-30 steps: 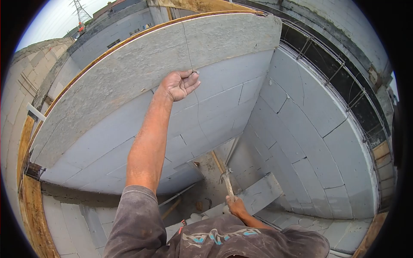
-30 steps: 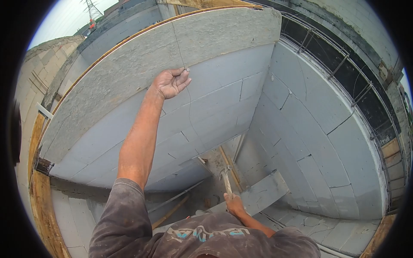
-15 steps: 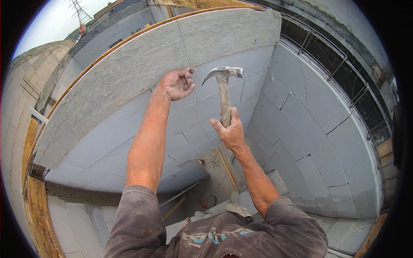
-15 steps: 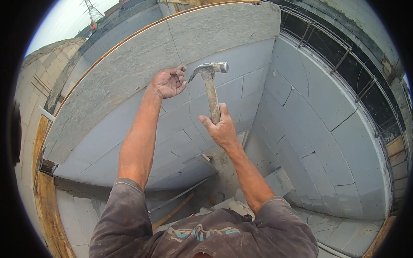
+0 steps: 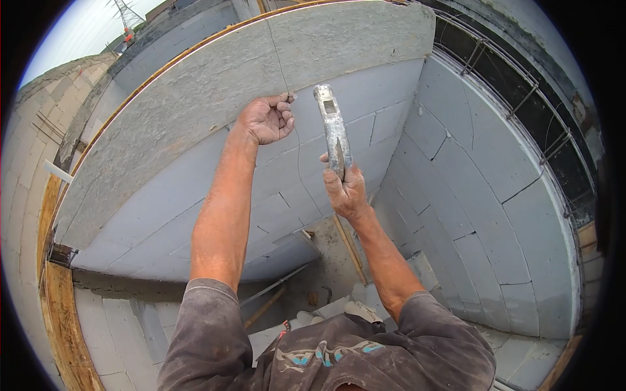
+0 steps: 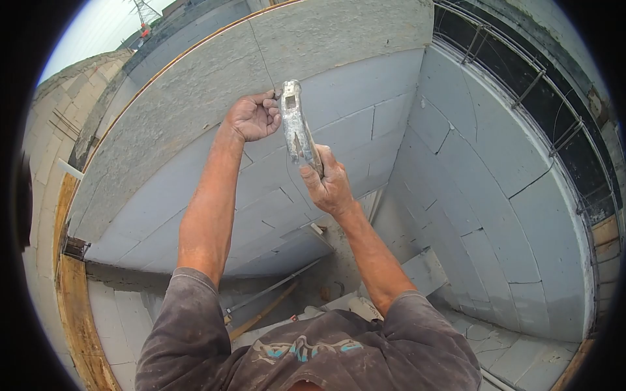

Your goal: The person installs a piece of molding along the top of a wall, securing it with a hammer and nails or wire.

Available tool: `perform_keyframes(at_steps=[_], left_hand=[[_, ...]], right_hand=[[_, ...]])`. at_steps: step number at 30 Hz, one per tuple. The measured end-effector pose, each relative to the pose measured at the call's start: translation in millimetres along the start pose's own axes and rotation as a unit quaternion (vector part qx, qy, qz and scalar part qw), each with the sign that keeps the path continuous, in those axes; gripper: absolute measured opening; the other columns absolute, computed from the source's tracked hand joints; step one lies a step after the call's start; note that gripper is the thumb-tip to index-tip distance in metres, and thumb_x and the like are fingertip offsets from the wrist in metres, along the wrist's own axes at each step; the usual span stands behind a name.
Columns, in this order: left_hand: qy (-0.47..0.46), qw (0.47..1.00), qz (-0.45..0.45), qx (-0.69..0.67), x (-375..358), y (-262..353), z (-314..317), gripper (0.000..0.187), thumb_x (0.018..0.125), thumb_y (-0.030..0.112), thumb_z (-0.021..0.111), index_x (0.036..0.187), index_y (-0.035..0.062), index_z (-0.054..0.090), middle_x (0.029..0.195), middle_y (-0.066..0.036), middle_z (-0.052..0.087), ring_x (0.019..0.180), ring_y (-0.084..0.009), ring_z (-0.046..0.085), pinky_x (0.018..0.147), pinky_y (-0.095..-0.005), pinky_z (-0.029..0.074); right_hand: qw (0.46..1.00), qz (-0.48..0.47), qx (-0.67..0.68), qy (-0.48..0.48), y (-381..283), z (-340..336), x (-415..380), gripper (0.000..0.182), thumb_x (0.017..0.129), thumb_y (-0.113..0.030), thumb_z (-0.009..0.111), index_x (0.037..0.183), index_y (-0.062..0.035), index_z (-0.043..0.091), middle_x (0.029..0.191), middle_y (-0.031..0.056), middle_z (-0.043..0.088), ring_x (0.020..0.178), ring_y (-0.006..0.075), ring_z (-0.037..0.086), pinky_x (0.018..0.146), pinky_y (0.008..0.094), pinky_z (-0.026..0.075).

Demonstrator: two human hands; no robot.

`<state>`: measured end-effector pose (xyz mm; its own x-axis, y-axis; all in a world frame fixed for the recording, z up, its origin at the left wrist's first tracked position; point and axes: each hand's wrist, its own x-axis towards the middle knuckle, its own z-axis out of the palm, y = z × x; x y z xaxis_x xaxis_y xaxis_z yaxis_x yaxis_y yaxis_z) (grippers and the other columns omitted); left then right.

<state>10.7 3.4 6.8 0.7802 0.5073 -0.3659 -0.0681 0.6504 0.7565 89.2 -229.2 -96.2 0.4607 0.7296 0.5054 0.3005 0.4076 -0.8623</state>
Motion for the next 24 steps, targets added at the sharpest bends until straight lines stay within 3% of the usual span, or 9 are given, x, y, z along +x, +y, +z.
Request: perform_keyframes(at_steps=[4, 7, 10, 13, 19, 22, 24], left_hand=[[0.002, 1.000, 0.007, -0.004, 4, -5, -5, 0.014, 0.102, 0.019, 0.058, 0.101, 0.0075, 0.066, 0.063, 0.009, 0.051, 0.062, -0.0088, 0.054, 0.064, -0.0284, 0.052], [-0.016, 1.000, 0.000, -0.016, 8, -1, -9, 0.014, 0.102, 0.019, 0.058, 0.100, 0.0074, 0.066, 0.062, 0.009, 0.051, 0.062, -0.0090, 0.053, 0.064, -0.0289, 0.052], [-0.006, 1.000, 0.003, -0.009, 3, 1, -3, 0.014, 0.102, 0.020, 0.058, 0.099, 0.0074, 0.065, 0.062, 0.009, 0.050, 0.061, -0.0091, 0.053, 0.064, -0.0296, 0.052], [0.005, 1.000, 0.002, -0.020, 3, -2, -2, 0.014, 0.102, 0.020, 0.058, 0.100, 0.0072, 0.064, 0.061, 0.009, 0.049, 0.061, -0.0095, 0.052, 0.063, -0.0299, 0.052], [0.002, 1.000, -0.003, -0.026, 7, 0, -2, 0.014, 0.101, 0.021, 0.059, 0.103, 0.0077, 0.063, 0.061, 0.009, 0.049, 0.061, -0.0098, 0.052, 0.062, -0.0295, 0.052], [-0.005, 1.000, -0.005, -0.021, 6, 0, -6, 0.015, 0.103, 0.022, 0.057, 0.100, 0.0082, 0.064, 0.062, 0.009, 0.049, 0.063, -0.0097, 0.053, 0.063, -0.0305, 0.053], [-0.019, 1.000, -0.011, -0.021, 6, 1, -6, 0.016, 0.103, 0.022, 0.056, 0.100, 0.0084, 0.064, 0.063, 0.008, 0.049, 0.064, -0.0092, 0.054, 0.063, -0.0307, 0.053]], right_hand=[[0.996, 0.072, -0.042, -0.035, 11, 8, 13, 0.042, 0.102, -0.045, 0.058, 0.117, -0.0058, 0.057, 0.070, 0.0001, 0.054, 0.065, 0.0100, 0.051, 0.060, 0.0318, 0.046], [0.995, 0.078, 0.034, -0.043, 9, 5, 5, 0.047, 0.101, -0.047, 0.058, 0.116, -0.0034, 0.057, 0.069, 0.0021, 0.054, 0.066, 0.0126, 0.052, 0.062, 0.0336, 0.047], [0.999, -0.016, 0.035, 0.000, 12, 10, -1, 0.052, 0.098, -0.051, 0.060, 0.109, -0.0007, 0.058, 0.070, 0.0034, 0.055, 0.068, 0.0140, 0.053, 0.064, 0.0348, 0.048], [0.993, 0.113, -0.039, -0.024, 19, 16, 23, 0.051, 0.096, -0.050, 0.066, 0.101, 0.0000, 0.058, 0.069, 0.0034, 0.056, 0.067, 0.0129, 0.053, 0.062, 0.0332, 0.047], [0.998, 0.047, 0.003, 0.035, 23, 20, 12, 0.044, 0.094, -0.047, 0.071, 0.091, -0.0040, 0.059, 0.062, -0.0035, 0.049, 0.057, 0.0072, 0.045, 0.052, 0.0263, 0.041], [0.999, 0.036, -0.013, -0.012, 15, 14, 15, 0.037, 0.096, -0.040, 0.071, 0.091, -0.0058, 0.059, 0.062, -0.0042, 0.050, 0.057, 0.0060, 0.046, 0.051, 0.0258, 0.041], [0.999, 0.010, -0.023, 0.048, 15, 20, 24, 0.031, 0.095, -0.035, 0.073, 0.094, -0.0061, 0.062, 0.062, -0.0045, 0.051, 0.058, 0.0059, 0.047, 0.051, 0.0257, 0.041]])
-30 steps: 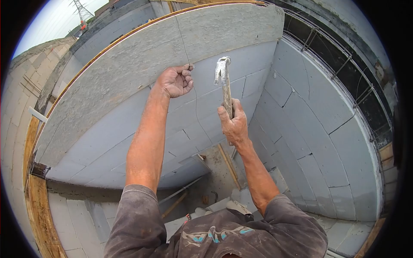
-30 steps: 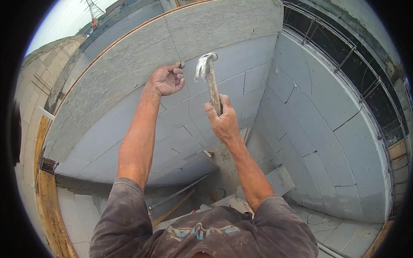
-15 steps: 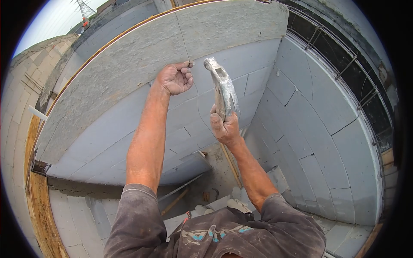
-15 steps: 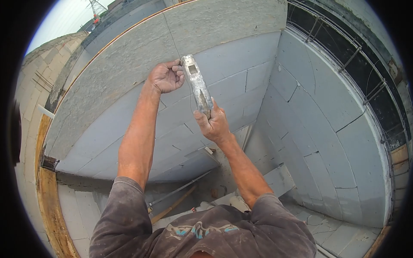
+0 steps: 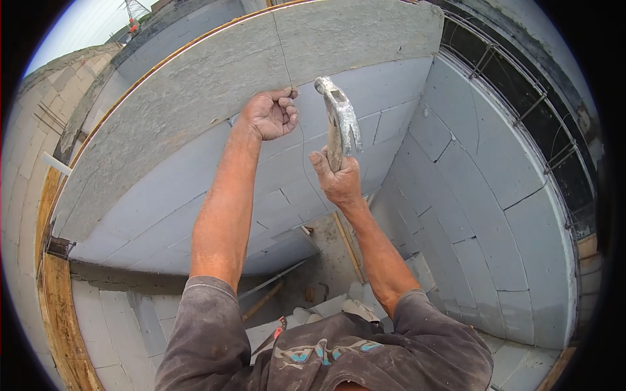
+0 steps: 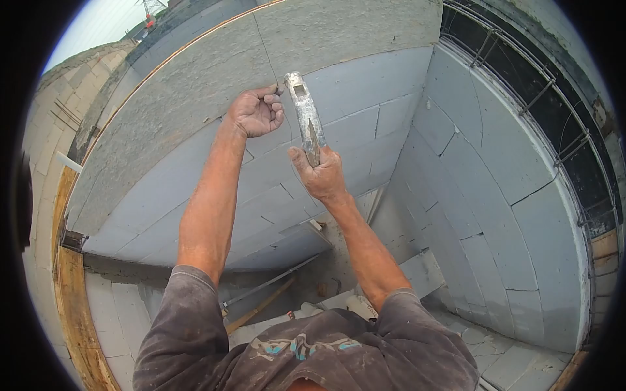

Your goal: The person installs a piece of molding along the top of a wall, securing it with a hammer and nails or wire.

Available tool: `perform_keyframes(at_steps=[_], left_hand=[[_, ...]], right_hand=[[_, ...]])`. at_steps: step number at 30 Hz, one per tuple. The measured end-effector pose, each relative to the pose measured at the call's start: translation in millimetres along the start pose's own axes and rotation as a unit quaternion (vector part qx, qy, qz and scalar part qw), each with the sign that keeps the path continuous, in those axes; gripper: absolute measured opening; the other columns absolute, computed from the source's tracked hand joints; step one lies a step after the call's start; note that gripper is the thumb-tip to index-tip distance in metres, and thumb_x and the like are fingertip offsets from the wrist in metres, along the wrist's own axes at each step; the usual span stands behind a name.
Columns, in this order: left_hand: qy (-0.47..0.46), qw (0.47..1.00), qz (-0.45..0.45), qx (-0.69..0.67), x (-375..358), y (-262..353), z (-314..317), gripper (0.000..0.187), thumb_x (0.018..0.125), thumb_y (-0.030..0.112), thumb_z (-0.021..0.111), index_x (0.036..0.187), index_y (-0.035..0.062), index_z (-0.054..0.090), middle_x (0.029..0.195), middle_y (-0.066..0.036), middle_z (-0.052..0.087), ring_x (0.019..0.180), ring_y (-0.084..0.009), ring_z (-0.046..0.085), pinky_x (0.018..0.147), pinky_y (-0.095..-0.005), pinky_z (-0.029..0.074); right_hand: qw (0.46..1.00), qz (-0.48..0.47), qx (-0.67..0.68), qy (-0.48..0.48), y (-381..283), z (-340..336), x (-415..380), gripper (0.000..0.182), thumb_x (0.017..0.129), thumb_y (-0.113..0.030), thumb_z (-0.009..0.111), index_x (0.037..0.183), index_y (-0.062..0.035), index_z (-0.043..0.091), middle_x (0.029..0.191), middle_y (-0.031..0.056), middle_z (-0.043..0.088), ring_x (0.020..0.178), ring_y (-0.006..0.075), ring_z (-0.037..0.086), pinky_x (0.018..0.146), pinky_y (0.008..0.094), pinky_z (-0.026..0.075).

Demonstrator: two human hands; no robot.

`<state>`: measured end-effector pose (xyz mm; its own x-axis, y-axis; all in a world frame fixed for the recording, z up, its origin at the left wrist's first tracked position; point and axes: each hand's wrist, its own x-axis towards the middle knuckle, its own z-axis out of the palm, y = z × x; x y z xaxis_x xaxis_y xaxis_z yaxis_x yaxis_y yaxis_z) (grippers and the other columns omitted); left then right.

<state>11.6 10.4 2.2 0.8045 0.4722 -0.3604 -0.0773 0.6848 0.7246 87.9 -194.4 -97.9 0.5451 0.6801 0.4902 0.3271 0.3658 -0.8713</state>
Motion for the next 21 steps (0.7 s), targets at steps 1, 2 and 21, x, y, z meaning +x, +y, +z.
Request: perform_keyframes(at_steps=[1, 2, 21], left_hand=[[-0.006, 1.000, -0.004, -0.002, -1, 0, 0, 0.016, 0.103, 0.022, 0.056, 0.100, 0.0084, 0.064, 0.063, 0.008, 0.049, 0.064, -0.0089, 0.054, 0.063, -0.0304, 0.053], [-0.013, 1.000, -0.007, -0.005, -2, 0, 0, 0.016, 0.103, 0.022, 0.056, 0.101, 0.0084, 0.064, 0.063, 0.009, 0.049, 0.065, -0.0086, 0.054, 0.063, -0.0302, 0.052], [0.263, 0.755, 0.335, 0.498, -16, -56, 24, 0.033, 0.097, 0.029, 0.067, 0.116, 0.0021, 0.064, 0.096, -0.011, 0.068, 0.093, -0.0240, 0.066, 0.080, -0.0393, 0.054]], right_hand=[[0.999, -0.012, -0.004, 0.030, -2, 5, 6, 0.029, 0.095, -0.033, 0.074, 0.095, -0.0062, 0.063, 0.063, -0.0047, 0.051, 0.058, 0.0058, 0.048, 0.051, 0.0257, 0.041], [0.999, -0.011, 0.005, 0.047, -4, 8, 16, 0.028, 0.094, -0.031, 0.076, 0.097, -0.0059, 0.065, 0.063, -0.0049, 0.052, 0.058, 0.0057, 0.049, 0.051, 0.0253, 0.041], [0.992, -0.065, -0.105, -0.033, -25, 7, 133, 0.024, 0.095, -0.026, 0.070, 0.101, -0.0032, 0.066, 0.066, 0.0107, 0.066, 0.063, 0.0199, 0.066, 0.060, 0.0377, 0.050]])
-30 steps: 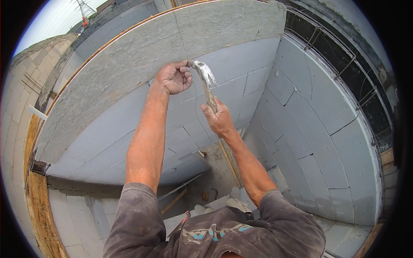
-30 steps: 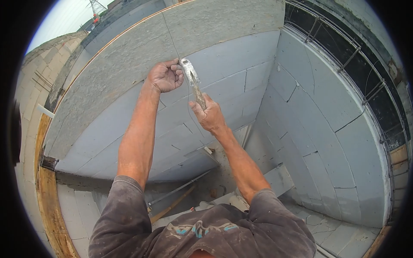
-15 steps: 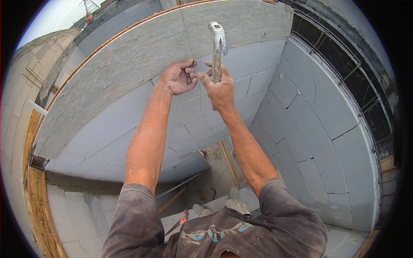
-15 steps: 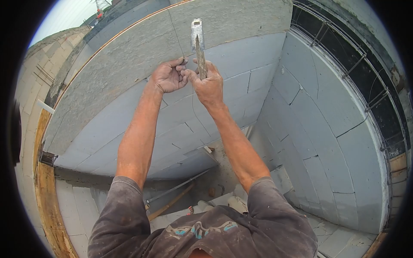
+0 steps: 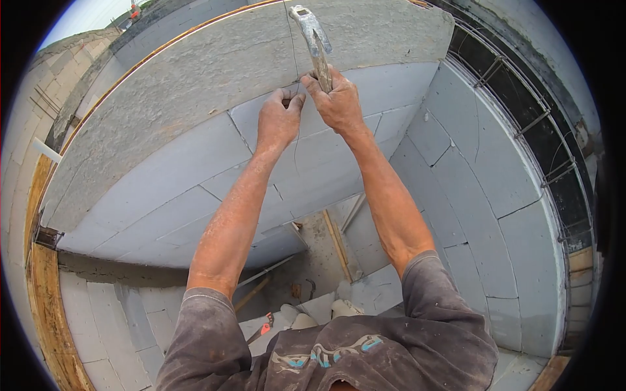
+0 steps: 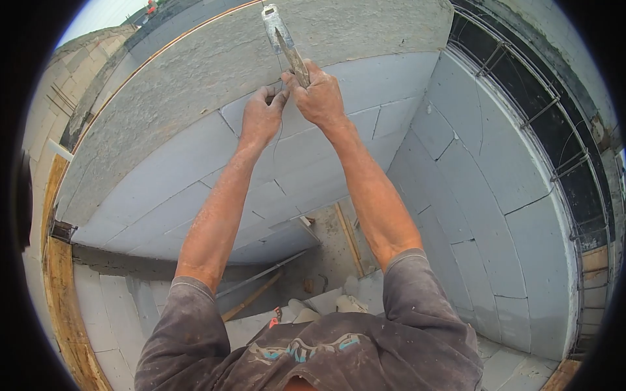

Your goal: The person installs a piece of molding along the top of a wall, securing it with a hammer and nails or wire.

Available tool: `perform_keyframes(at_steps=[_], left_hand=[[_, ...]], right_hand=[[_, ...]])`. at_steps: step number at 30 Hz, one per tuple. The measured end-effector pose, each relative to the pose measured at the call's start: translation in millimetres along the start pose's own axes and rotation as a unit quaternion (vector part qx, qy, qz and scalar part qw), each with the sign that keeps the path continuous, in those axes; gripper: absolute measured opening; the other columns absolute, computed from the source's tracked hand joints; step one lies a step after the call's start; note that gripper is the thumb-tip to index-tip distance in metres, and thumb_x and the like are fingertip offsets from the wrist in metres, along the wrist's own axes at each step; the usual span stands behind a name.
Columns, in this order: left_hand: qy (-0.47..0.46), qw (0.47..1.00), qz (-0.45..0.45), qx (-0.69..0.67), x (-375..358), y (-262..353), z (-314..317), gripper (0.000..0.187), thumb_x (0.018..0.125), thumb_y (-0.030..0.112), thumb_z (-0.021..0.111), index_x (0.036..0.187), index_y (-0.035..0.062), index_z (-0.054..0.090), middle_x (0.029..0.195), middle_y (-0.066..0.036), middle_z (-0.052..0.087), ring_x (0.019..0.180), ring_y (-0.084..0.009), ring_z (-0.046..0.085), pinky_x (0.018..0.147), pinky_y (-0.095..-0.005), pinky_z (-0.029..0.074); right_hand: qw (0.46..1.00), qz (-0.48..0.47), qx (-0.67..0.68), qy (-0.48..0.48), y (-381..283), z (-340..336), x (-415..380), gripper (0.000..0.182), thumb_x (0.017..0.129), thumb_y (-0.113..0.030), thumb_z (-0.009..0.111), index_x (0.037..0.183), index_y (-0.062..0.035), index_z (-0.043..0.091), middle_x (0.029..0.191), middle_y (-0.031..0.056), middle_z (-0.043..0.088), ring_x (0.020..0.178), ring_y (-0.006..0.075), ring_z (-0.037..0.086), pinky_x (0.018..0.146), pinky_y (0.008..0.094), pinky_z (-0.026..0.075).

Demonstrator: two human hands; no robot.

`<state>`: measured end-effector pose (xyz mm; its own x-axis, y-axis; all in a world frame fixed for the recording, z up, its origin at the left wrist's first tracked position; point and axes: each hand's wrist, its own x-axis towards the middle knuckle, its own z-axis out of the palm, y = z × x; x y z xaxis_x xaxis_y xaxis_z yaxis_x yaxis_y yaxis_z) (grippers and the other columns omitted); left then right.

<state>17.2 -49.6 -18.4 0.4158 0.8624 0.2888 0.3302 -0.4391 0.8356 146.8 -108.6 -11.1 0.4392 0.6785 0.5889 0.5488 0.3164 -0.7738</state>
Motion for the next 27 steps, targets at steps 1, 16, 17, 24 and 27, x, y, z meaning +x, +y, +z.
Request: perform_keyframes(at_steps=[1, 16, 17, 24, 27], left_hand=[[0.044, 0.999, 0.025, 0.004, -1, 0, 6, 0.033, 0.096, 0.026, 0.067, 0.117, 0.0014, 0.063, 0.098, -0.013, 0.069, 0.096, -0.0263, 0.067, 0.081, -0.0403, 0.054], [0.146, 0.934, 0.263, 0.193, 23, -4, -6, 0.016, 0.093, 0.021, 0.068, 0.097, 0.0059, 0.070, 0.088, -0.014, 0.072, 0.081, -0.0341, 0.069, 0.072, -0.0452, 0.054], [0.141, 0.933, 0.266, 0.196, 24, -4, -8, 0.016, 0.093, 0.021, 0.068, 0.096, 0.0061, 0.070, 0.087, -0.014, 0.071, 0.080, -0.0340, 0.069, 0.071, -0.0453, 0.053], [0.103, 0.938, 0.279, 0.176, 28, -13, -21, 0.017, 0.092, 0.026, 0.070, 0.090, 0.0088, 0.073, 0.085, -0.011, 0.072, 0.078, -0.0317, 0.070, 0.069, -0.0447, 0.055], [0.107, 0.922, 0.320, 0.191, 34, -29, -20, 0.017, 0.091, 0.027, 0.072, 0.092, 0.0102, 0.074, 0.083, -0.010, 0.072, 0.077, -0.0300, 0.071, 0.069, -0.0429, 0.056]], right_hand=[[1.000, -0.016, -0.023, -0.007, 3, 0, 4, 0.025, 0.095, -0.027, 0.070, 0.101, -0.0031, 0.065, 0.064, 0.0108, 0.065, 0.062, 0.0206, 0.065, 0.058, 0.0387, 0.049], [0.985, -0.084, -0.143, -0.047, -11, -6, 13, 0.028, 0.096, -0.030, 0.070, 0.092, -0.0028, 0.063, 0.060, 0.0117, 0.059, 0.054, 0.0233, 0.058, 0.054, 0.0395, 0.045], [0.984, -0.085, -0.147, -0.050, -12, -6, 13, 0.028, 0.096, -0.029, 0.070, 0.093, -0.0026, 0.063, 0.060, 0.0123, 0.059, 0.055, 0.0243, 0.058, 0.054, 0.0399, 0.045], [0.970, -0.171, -0.173, -0.021, -6, 2, 3, 0.026, 0.094, -0.027, 0.072, 0.098, -0.0023, 0.066, 0.068, 0.0158, 0.063, 0.060, 0.0283, 0.061, 0.059, 0.0391, 0.048], [0.969, -0.184, -0.162, -0.029, -1, 0, 1, 0.025, 0.093, -0.026, 0.074, 0.100, -0.0028, 0.068, 0.073, 0.0147, 0.066, 0.063, 0.0248, 0.062, 0.061, 0.0368, 0.049]])
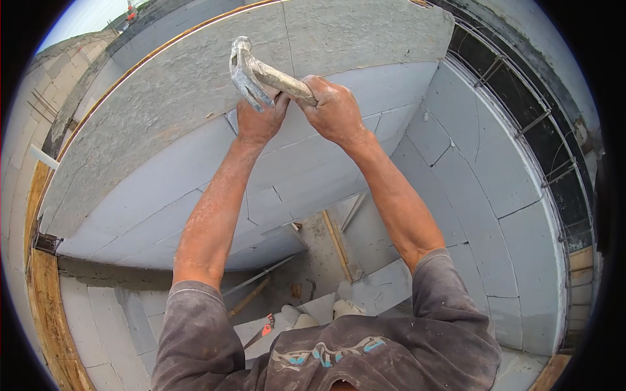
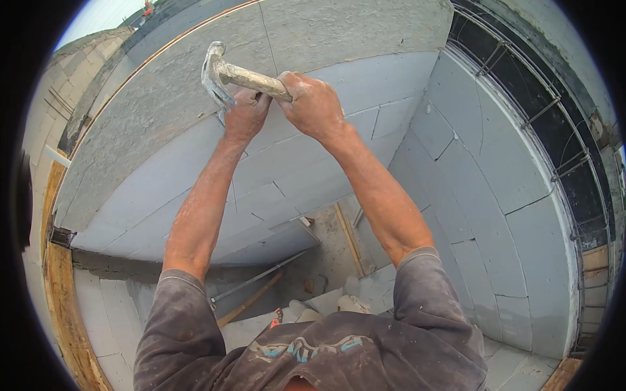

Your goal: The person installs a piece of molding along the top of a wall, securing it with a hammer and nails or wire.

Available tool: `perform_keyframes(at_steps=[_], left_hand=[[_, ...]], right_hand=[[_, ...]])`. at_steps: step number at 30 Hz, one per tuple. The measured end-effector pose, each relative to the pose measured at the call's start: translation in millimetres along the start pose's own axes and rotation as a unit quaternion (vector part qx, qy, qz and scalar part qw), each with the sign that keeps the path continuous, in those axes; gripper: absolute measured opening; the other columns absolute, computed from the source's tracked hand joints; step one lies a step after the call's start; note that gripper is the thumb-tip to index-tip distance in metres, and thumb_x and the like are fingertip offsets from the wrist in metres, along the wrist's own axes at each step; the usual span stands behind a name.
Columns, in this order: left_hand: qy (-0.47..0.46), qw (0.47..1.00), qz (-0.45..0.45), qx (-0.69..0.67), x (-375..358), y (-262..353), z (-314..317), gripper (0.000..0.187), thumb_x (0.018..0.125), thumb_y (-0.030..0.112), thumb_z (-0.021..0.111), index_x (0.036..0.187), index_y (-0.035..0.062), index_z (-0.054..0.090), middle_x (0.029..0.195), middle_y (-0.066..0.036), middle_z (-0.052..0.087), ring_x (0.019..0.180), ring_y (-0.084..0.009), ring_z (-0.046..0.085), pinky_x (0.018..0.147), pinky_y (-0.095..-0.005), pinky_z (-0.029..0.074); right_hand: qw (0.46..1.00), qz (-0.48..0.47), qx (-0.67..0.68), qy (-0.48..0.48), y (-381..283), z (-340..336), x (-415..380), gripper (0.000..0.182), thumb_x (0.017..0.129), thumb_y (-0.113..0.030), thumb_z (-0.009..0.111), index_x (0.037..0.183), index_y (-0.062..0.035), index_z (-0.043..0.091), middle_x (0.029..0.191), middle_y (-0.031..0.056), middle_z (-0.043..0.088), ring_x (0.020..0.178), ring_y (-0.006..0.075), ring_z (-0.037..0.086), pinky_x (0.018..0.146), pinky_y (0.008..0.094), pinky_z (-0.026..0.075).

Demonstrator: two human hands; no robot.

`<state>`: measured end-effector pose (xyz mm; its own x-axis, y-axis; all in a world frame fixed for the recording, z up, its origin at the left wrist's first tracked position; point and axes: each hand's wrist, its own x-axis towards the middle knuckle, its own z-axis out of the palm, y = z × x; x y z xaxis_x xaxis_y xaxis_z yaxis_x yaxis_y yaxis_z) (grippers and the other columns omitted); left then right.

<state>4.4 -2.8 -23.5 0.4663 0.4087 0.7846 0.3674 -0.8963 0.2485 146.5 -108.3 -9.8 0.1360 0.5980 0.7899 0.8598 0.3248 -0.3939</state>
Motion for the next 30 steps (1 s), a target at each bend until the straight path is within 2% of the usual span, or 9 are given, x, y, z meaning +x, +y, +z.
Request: perform_keyframes(at_steps=[2, 4, 7, 11, 13, 19, 25, 28, 30], left_hand=[[-0.019, 0.998, -0.022, 0.047, 0, 1, -1, 0.017, 0.090, 0.028, 0.073, 0.093, 0.0114, 0.075, 0.082, -0.009, 0.073, 0.075, -0.0285, 0.071, 0.068, -0.0416, 0.056], [0.011, 1.000, -0.004, -0.023, 3, 3, -2, 0.018, 0.090, 0.029, 0.073, 0.093, 0.0119, 0.075, 0.081, -0.008, 0.073, 0.075, -0.0277, 0.071, 0.068, -0.0404, 0.056], [0.008, 0.996, -0.043, -0.075, 3, 9, -5, 0.017, 0.089, 0.029, 0.074, 0.093, 0.0124, 0.075, 0.081, -0.008, 0.074, 0.074, -0.0269, 0.071, 0.066, -0.0389, 0.056], [-0.007, 0.994, -0.080, -0.071, 1, 8, -3, 0.017, 0.090, 0.029, 0.074, 0.092, 0.0116, 0.075, 0.083, -0.007, 0.075, 0.072, -0.0264, 0.071, 0.064, -0.0378, 0.055], [0.019, 0.998, -0.042, -0.052, 1, 4, 1, 0.018, 0.090, 0.028, 0.074, 0.091, 0.0107, 0.075, 0.083, -0.008, 0.074, 0.071, -0.0265, 0.071, 0.063, -0.0378, 0.055], [-0.005, 0.999, -0.042, 0.016, 8, 16, -3, 0.019, 0.091, 0.028, 0.073, 0.090, 0.0089, 0.074, 0.085, -0.010, 0.074, 0.076, -0.0291, 0.071, 0.066, -0.0404, 0.055], [-0.021, 0.995, -0.086, 0.034, 12, 29, -3, 0.020, 0.091, 0.027, 0.072, 0.092, 0.0073, 0.074, 0.087, -0.011, 0.073, 0.081, -0.0320, 0.070, 0.071, -0.0438, 0.055], [-0.009, 0.995, -0.095, 0.024, 9, 30, 0, 0.021, 0.091, 0.028, 0.071, 0.092, 0.0068, 0.073, 0.089, -0.012, 0.073, 0.083, -0.0326, 0.070, 0.073, -0.0445, 0.054], [-0.001, 0.995, -0.096, 0.019, 10, 30, 2, 0.021, 0.091, 0.028, 0.071, 0.092, 0.0069, 0.073, 0.090, -0.012, 0.073, 0.084, -0.0328, 0.070, 0.073, -0.0446, 0.054]], right_hand=[[0.997, 0.053, 0.048, -0.028, -1, -4, -2, 0.025, 0.093, -0.026, 0.074, 0.101, -0.0030, 0.070, 0.074, 0.0116, 0.067, 0.064, 0.0208, 0.062, 0.061, 0.0352, 0.050], [0.984, 0.130, 0.115, -0.047, -11, -14, -1, 0.026, 0.092, -0.026, 0.075, 0.103, -0.0029, 0.071, 0.074, 0.0072, 0.067, 0.065, 0.0164, 0.060, 0.061, 0.0337, 0.049], [0.977, 0.118, 0.168, 0.063, -11, -10, -16, 0.029, 0.093, -0.030, 0.075, 0.104, -0.0040, 0.071, 0.069, -0.0011, 0.062, 0.061, 0.0087, 0.055, 0.056, 0.0288, 0.047], [0.951, 0.224, 0.208, 0.054, -18, -31, -43, 0.024, 0.096, -0.029, 0.071, 0.099, -0.0053, 0.070, 0.064, -0.0024, 0.056, 0.057, 0.0087, 0.052, 0.053, 0.0295, 0.043], [0.944, 0.253, 0.205, 0.050, -14, -41, -59, 0.023, 0.097, -0.029, 0.071, 0.099, -0.0065, 0.070, 0.062, -0.0033, 0.055, 0.056, 0.0067, 0.050, 0.052, 0.0276, 0.041], [0.931, 0.322, 0.167, -0.037, -15, -66, -92, 0.033, 0.097, -0.036, 0.069, 0.101, -0.0035, 0.070, 0.062, -0.0009, 0.056, 0.056, 0.0096, 0.052, 0.052, 0.0299, 0.043], [0.945, 0.293, 0.115, -0.091, -38, -88, -78, 0.047, 0.099, -0.040, 0.064, 0.113, 0.0044, 0.064, 0.066, 0.0075, 0.061, 0.059, 0.0167, 0.061, 0.054, 0.0339, 0.047], [0.953, 0.266, 0.089, -0.115, -50, -96, -66, 0.046, 0.101, -0.039, 0.061, 0.115, 0.0050, 0.060, 0.066, 0.0089, 0.061, 0.060, 0.0181, 0.062, 0.054, 0.0352, 0.048], [0.965, 0.229, 0.090, -0.090, -58, -98, -62, 0.044, 0.102, -0.037, 0.060, 0.114, 0.0051, 0.059, 0.066, 0.0095, 0.061, 0.059, 0.0193, 0.062, 0.053, 0.0357, 0.048]])
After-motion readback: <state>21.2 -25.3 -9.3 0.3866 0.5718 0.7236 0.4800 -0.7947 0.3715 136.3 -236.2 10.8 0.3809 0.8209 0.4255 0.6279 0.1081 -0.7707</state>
